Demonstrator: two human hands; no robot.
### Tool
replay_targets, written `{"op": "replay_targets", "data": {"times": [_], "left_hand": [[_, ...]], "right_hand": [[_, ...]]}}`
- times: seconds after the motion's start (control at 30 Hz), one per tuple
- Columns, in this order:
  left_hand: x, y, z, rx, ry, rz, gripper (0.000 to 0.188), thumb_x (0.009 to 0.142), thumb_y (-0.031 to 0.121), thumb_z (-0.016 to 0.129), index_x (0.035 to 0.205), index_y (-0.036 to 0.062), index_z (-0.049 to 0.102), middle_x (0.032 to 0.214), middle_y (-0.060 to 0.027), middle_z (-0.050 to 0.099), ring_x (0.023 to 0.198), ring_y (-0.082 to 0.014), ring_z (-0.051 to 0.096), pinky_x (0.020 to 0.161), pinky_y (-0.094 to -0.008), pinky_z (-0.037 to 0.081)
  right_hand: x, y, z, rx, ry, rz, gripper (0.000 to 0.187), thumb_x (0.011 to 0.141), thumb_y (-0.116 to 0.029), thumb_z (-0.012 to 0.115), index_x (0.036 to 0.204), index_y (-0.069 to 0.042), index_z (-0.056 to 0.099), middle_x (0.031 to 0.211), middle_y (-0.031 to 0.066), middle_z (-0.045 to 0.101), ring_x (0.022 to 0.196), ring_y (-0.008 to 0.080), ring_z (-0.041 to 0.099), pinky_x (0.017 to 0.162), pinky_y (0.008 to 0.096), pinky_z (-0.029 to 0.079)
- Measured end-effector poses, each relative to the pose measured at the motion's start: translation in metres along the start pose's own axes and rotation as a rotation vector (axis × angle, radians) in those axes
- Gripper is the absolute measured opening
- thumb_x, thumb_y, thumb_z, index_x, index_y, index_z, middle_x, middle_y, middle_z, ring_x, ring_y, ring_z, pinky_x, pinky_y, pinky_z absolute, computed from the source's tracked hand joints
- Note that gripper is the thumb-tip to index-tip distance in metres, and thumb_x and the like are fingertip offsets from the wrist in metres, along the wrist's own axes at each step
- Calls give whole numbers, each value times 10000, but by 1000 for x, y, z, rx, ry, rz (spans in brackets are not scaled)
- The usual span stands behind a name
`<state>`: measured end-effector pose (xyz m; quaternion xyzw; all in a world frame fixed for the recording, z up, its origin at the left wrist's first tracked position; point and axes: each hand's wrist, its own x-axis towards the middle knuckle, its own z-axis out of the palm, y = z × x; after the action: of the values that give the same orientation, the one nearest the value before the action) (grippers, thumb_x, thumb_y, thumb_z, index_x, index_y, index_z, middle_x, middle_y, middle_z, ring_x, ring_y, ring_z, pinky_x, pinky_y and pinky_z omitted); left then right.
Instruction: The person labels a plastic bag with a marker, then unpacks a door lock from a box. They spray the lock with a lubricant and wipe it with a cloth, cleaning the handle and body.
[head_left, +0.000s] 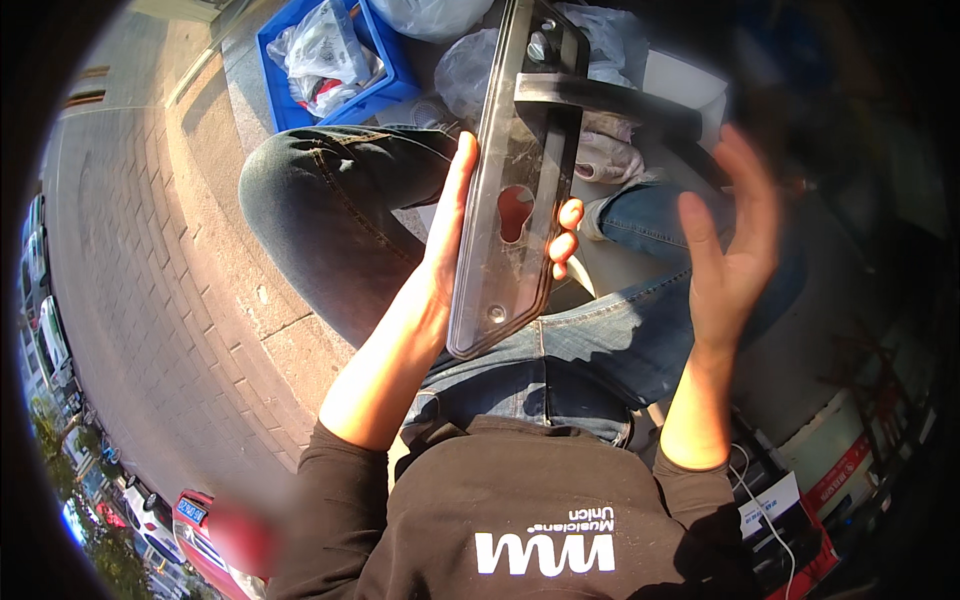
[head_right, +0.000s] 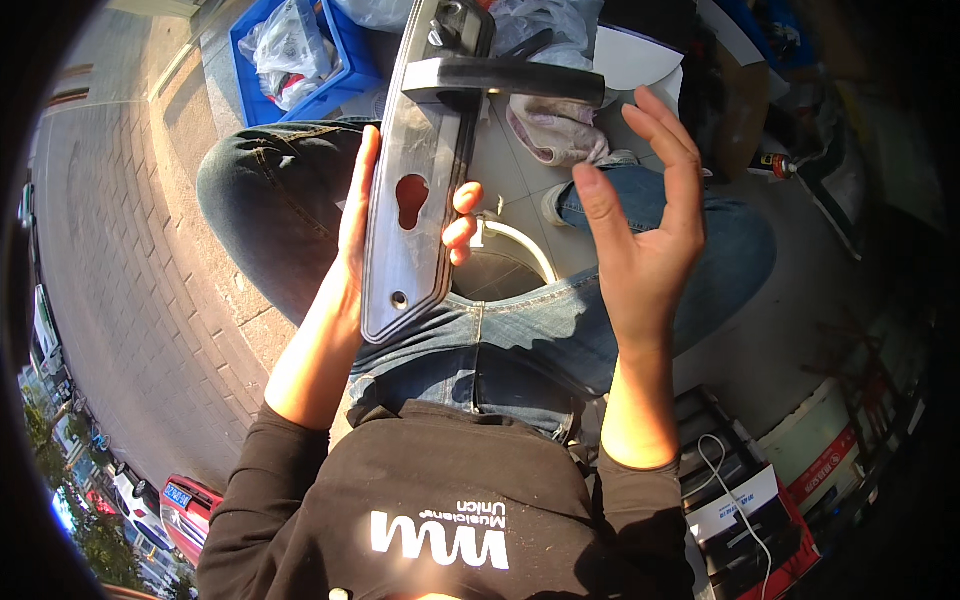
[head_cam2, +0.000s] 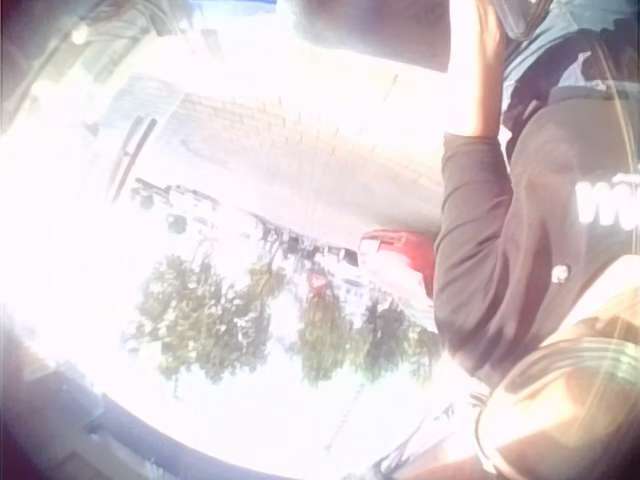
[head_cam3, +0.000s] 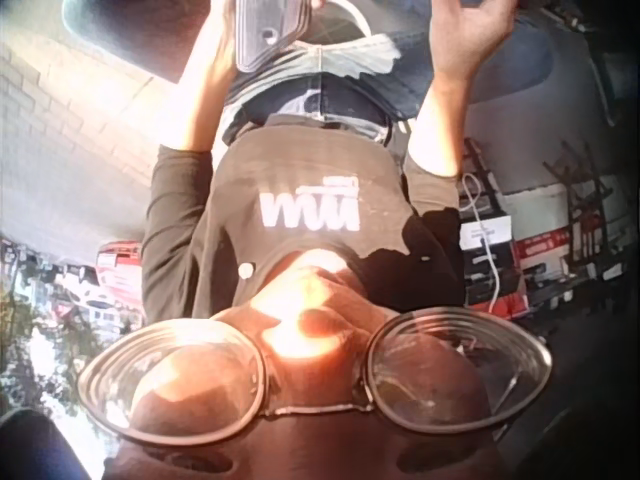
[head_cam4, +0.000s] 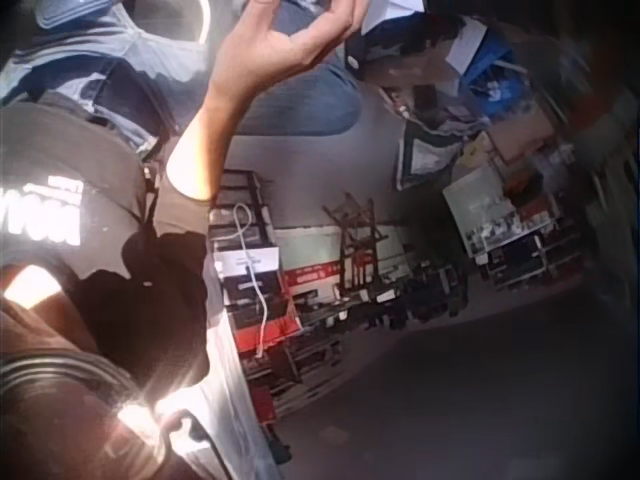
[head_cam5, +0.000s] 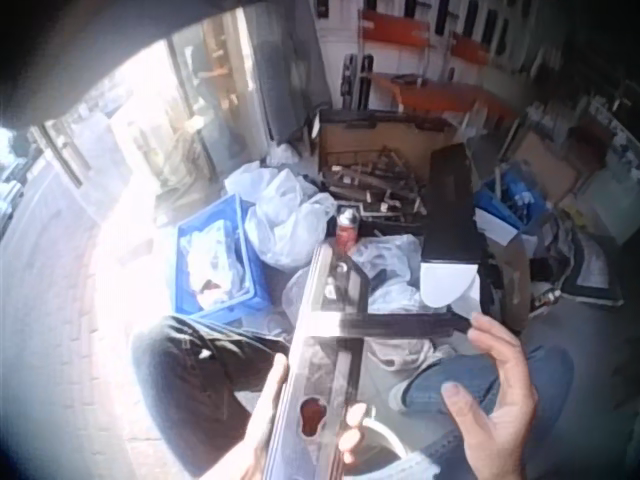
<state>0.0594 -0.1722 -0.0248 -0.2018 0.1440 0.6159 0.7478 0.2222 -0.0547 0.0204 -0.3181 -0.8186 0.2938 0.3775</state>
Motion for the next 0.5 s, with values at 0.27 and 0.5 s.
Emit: {"op": "replay_targets", "data": {"times": [0.27,0.5], "left_hand": [[16,-8,-8,0,-114,-46,646,847,656,336,1150,110,498,923,-190,553,699,-308,576,599,-432,521],[31,-4,-13,99,-30,25,742,810,704,335,1164,72,494,929,-216,592,737,-331,606,663,-440,526]], "right_hand": [[20,31,22,680,-61,463,363,850,-121,617,1179,-4,515,976,88,599,863,145,597,801,238,470],[21,74,47,1018,-21,700,239,864,-68,550,1095,-10,542,836,49,588,739,118,584,759,282,495]]}}
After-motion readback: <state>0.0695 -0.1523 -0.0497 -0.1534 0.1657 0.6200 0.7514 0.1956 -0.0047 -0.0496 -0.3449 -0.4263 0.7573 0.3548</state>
